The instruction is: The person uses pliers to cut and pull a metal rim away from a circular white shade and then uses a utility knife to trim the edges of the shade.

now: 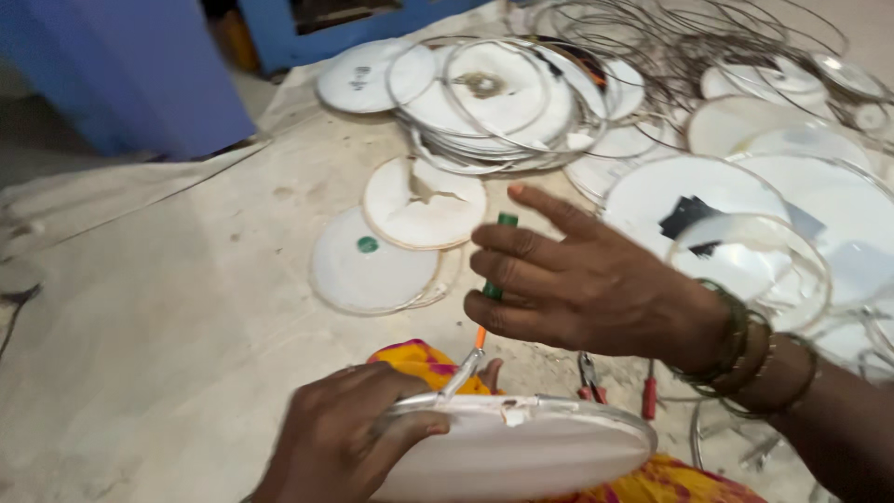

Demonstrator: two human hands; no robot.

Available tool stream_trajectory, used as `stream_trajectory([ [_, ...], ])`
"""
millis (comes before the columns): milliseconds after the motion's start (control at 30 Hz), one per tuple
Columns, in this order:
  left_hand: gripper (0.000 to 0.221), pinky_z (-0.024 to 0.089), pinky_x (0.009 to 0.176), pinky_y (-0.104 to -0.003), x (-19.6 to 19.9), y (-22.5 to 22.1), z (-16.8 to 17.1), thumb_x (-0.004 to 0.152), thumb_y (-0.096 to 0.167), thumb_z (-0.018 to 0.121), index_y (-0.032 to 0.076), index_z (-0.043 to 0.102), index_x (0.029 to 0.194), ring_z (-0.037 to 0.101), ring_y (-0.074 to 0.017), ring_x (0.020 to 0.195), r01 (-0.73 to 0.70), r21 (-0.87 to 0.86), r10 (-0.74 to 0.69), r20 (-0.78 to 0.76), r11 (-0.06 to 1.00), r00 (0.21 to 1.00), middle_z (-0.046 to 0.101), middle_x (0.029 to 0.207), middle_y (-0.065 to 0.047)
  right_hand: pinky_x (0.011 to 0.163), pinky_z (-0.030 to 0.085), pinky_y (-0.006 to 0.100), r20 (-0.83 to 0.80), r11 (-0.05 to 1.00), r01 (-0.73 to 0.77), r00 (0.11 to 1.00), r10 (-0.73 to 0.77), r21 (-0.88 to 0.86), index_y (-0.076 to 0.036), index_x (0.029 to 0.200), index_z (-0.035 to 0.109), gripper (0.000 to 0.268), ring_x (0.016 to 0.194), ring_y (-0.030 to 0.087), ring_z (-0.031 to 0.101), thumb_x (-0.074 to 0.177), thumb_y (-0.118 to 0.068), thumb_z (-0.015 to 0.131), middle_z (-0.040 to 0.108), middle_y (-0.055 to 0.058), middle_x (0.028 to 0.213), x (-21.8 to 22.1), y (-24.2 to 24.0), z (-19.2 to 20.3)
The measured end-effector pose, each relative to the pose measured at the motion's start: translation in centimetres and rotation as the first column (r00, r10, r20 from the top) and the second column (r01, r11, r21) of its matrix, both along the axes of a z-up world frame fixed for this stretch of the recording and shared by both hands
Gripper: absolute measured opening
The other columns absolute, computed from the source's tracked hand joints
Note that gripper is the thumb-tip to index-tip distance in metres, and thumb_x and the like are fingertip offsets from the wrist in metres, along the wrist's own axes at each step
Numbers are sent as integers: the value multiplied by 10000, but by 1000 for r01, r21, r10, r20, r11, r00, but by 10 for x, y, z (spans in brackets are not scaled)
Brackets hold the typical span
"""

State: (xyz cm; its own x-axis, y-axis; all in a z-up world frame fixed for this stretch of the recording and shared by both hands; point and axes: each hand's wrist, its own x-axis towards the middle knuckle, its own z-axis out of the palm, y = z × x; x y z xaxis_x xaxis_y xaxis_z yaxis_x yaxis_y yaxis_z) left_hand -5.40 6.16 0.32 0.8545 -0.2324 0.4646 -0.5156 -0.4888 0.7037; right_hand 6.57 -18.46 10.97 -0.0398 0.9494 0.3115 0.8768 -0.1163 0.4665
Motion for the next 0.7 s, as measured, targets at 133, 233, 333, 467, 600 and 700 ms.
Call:
stream_trajectory([
  [133,215,594,660,-340,3,-7,22,815,190,816,91,762,998,776,-206,743,6,95,-31,265,995,964,773,851,-50,1106,417,456,362,990,16,930,-66,139,-214,1129,675,159,1045,162,648,1002,-130,720,689,4,1030,1,-28,25],
  [233,172,532,575,-335,29,-33,11,892,233,793,110,767,1009,730,-174,642,-122,134,88,236,984,968,778,844,-40,875,451,361,422,950,177,864,-275,257,-188,1111,709,164,857,145,605,957,-142,740,691,15,903,2,-67,27],
  [333,170,551,593,-360,69,-75,-28,871,111,775,41,728,1019,717,-260,671,-80,-3,77,322,997,944,756,840,-105,673,419,307,93,764,488,815,-572,423,-112,1126,709,138,745,170,547,1004,-166,747,675,45,859,12,-101,-8],
  [467,137,552,608,-376,119,-122,-102,929,103,730,73,722,1062,730,-313,718,-230,-189,272,238,955,933,748,844,-127,635,447,266,-826,305,859,493,-274,411,-56,1153,591,147,706,132,558,1061,-169,576,626,17,839,12,-138,-107],
  [600,158,559,640,-401,146,-160,-164,978,89,666,52,684,1131,729,-362,787,-325,-355,375,80,876,924,735,897,-173,669,521,287,-994,268,957,111,12,110,-63,1174,652,261,789,122,590,1001,-229,548,660,44,924,27,-132,-207],
  [700,204,570,683,-419,151,-189,-194,994,77,621,40,641,1193,736,-374,846,-303,-387,332,8,871,943,727,974,-199,626,508,273,-963,232,955,-224,152,-186,-137,1232,662,312,711,113,524,985,-300,561,630,-20,865,31,-107,-259],
])
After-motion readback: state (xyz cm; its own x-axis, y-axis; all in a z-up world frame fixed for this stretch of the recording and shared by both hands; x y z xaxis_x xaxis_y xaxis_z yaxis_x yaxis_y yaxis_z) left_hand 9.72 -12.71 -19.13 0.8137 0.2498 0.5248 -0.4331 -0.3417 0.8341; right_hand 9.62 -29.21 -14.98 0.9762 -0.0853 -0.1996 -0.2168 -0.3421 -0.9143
